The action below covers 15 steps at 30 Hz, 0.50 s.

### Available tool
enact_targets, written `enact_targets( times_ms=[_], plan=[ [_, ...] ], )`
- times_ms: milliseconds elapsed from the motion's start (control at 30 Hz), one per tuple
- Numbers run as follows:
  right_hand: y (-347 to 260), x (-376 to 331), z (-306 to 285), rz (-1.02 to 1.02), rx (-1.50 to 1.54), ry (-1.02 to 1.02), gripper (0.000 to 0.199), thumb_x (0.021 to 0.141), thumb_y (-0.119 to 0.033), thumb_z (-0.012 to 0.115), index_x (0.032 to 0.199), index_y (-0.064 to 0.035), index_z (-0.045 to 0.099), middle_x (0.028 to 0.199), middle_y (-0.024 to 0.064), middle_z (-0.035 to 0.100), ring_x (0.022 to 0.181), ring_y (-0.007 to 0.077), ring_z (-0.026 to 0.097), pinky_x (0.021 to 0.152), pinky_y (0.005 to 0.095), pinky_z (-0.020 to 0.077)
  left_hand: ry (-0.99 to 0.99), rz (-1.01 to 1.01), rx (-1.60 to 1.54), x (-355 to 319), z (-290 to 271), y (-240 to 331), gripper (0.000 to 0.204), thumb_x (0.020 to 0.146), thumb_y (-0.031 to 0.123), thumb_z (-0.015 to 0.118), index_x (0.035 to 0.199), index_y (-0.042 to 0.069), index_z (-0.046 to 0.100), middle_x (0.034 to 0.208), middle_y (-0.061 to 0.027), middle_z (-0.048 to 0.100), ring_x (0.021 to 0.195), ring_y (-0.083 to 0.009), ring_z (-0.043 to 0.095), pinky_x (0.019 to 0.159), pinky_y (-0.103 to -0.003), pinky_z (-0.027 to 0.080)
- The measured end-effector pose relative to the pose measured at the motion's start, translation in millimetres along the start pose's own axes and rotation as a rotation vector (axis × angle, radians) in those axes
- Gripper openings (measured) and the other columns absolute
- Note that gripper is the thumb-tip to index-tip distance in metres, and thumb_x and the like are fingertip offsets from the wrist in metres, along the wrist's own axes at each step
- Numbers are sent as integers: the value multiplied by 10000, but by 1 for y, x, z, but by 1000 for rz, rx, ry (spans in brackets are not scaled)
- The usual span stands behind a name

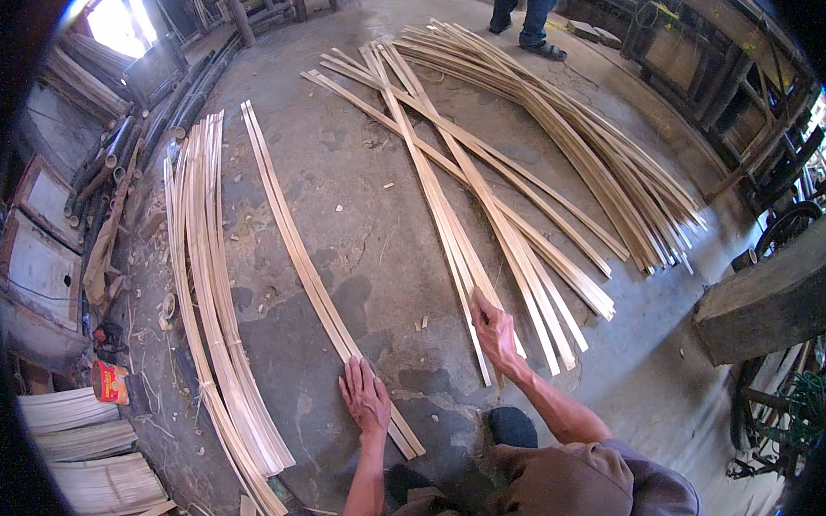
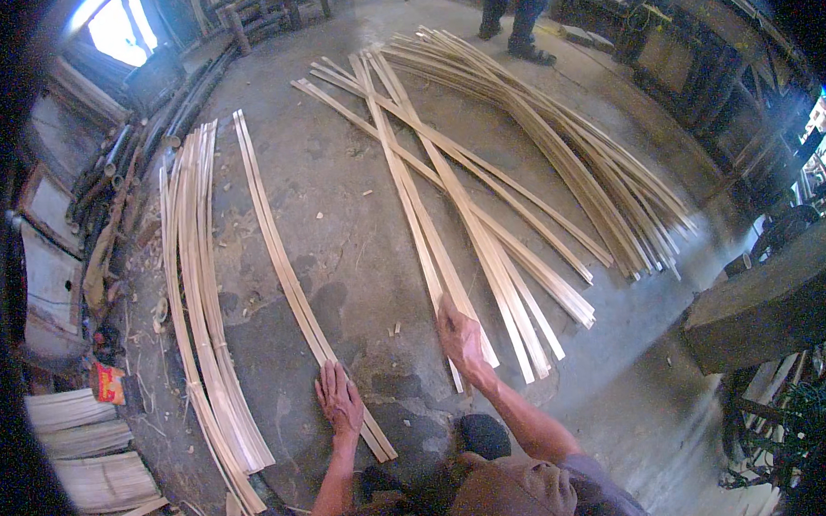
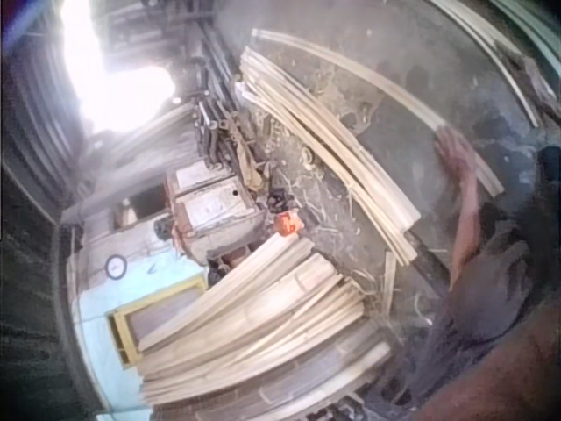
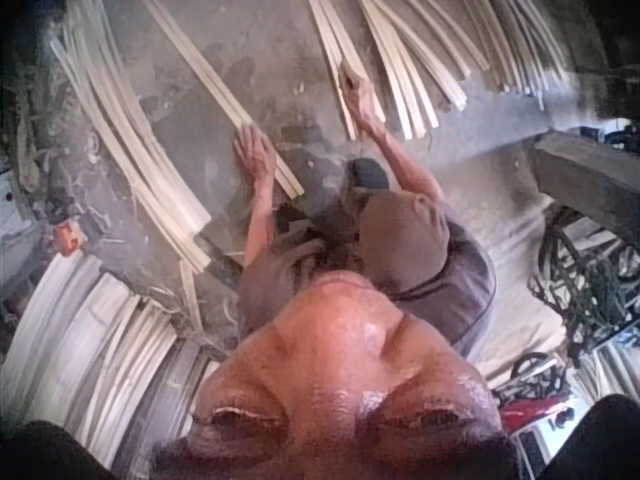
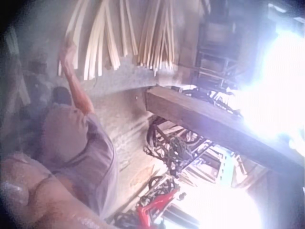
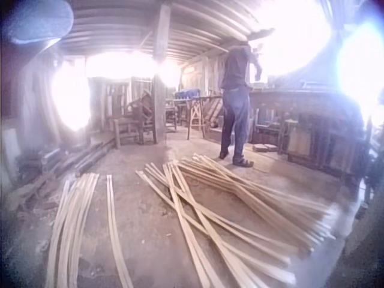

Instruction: The person sits on the floor and sorts long thin wooden strips by hand. They repeatedly pick up strips, align them, and place them into neat piles on the floor.

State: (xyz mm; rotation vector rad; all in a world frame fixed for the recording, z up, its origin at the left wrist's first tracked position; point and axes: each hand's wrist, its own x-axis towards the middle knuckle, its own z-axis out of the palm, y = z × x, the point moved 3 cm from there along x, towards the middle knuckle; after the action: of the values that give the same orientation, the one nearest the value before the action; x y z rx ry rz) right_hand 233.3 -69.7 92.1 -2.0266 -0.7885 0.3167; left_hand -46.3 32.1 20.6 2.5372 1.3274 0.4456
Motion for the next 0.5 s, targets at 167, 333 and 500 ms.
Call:
enact_targets(
  times_ms=[167, 333, 500],
  plan=[
    [20, -2, 2, 43, -24, -33, 327, 981, -210, 531, 1264, -49, 564, 718, 276, 513, 604, 233, 583, 587, 390, 468, -15, -11, -11, 1, -1, 2, 488, 960, 205, 465, 1399, -7, 462, 1503, -177, 386, 1428, -314, 309, 1179, -504, 184],
    [26, -10, 9, -19, 5, 1, 318, 976, -232, 538, 1223, -35, 576, 717, 291, 508, 599, 305, 577, 591, 406, 461, -25, -6, -12, 0, 2, -2, 488, 976, 201, 443, 1424, 8, 434, 1526, -173, 355, 1439, -318, 286, 1181, -508, 169],
    [32, -10, 12, 72, -56, -74, 301, 968, -206, 542, 1203, -23, 581, 790, 273, 571, 703, 352, 610, 649, 415, 481, 2, -4, 2, -1, 3, -5, 499, 955, 203, 475, 1412, 3, 449, 1512, -172, 374, 1430, -316, 303, 1182, -503, 176]
  ],
)
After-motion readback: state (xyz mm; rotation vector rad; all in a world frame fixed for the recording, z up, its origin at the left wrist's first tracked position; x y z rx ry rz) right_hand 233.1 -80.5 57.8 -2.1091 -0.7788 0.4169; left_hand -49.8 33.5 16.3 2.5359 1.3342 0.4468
